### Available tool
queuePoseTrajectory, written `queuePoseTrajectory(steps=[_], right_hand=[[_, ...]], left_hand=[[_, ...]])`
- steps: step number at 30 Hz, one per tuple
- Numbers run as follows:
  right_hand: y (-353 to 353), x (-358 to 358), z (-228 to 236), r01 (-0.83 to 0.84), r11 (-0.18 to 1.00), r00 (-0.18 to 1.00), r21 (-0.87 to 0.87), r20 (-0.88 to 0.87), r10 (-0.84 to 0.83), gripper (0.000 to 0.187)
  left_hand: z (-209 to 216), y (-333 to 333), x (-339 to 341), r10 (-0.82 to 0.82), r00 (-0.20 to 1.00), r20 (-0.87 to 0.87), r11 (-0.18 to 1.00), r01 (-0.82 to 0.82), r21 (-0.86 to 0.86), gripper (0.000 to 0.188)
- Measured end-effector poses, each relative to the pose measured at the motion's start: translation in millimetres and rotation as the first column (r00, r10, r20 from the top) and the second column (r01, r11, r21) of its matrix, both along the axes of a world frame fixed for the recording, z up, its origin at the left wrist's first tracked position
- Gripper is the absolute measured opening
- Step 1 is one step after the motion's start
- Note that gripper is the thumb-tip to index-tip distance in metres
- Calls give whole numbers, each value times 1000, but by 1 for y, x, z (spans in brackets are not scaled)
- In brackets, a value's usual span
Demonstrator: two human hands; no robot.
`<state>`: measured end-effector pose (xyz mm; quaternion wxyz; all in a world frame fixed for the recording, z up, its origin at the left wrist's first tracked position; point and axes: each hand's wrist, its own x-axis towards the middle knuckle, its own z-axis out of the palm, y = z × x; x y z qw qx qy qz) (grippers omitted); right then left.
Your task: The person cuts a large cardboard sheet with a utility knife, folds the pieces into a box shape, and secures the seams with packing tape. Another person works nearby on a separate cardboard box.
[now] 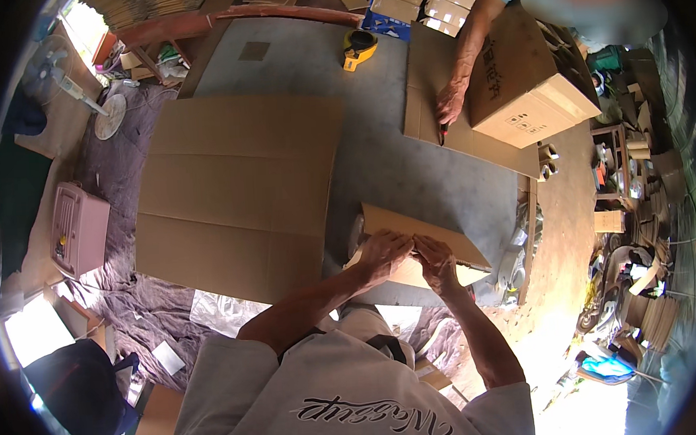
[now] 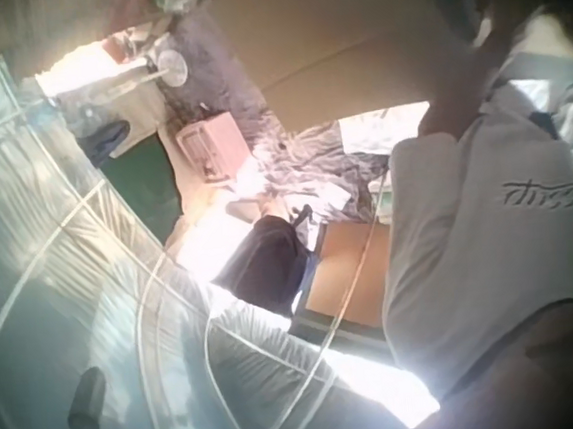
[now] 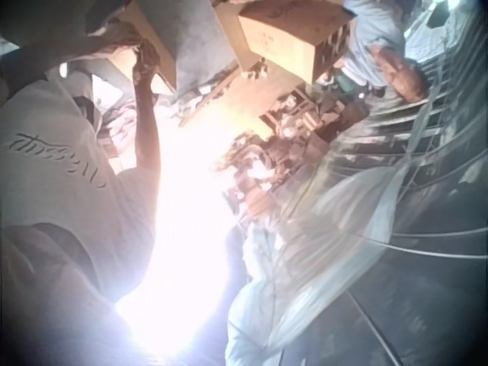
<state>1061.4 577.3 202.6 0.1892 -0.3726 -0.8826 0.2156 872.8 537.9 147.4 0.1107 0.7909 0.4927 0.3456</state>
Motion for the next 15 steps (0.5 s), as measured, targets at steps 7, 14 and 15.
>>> queuePoseTrajectory(steps=[7, 14, 15], right_hand=[[-16, -8, 3, 101, 991, 984, 90, 135, -113, 46], [-32, -5, -6, 213, 960, 956, 183, 164, -243, 60], [-32, -5, -5, 221, 955, 957, 196, 147, -251, 60]], left_hand=[[3, -1, -2, 22, 995, 102, 1000, -22, 3, 21], [-7, 3, 1, -74, 968, 238, 995, 89, -53, 20], [-2, 3, -1, -67, 965, 252, 994, 88, -72, 21]])
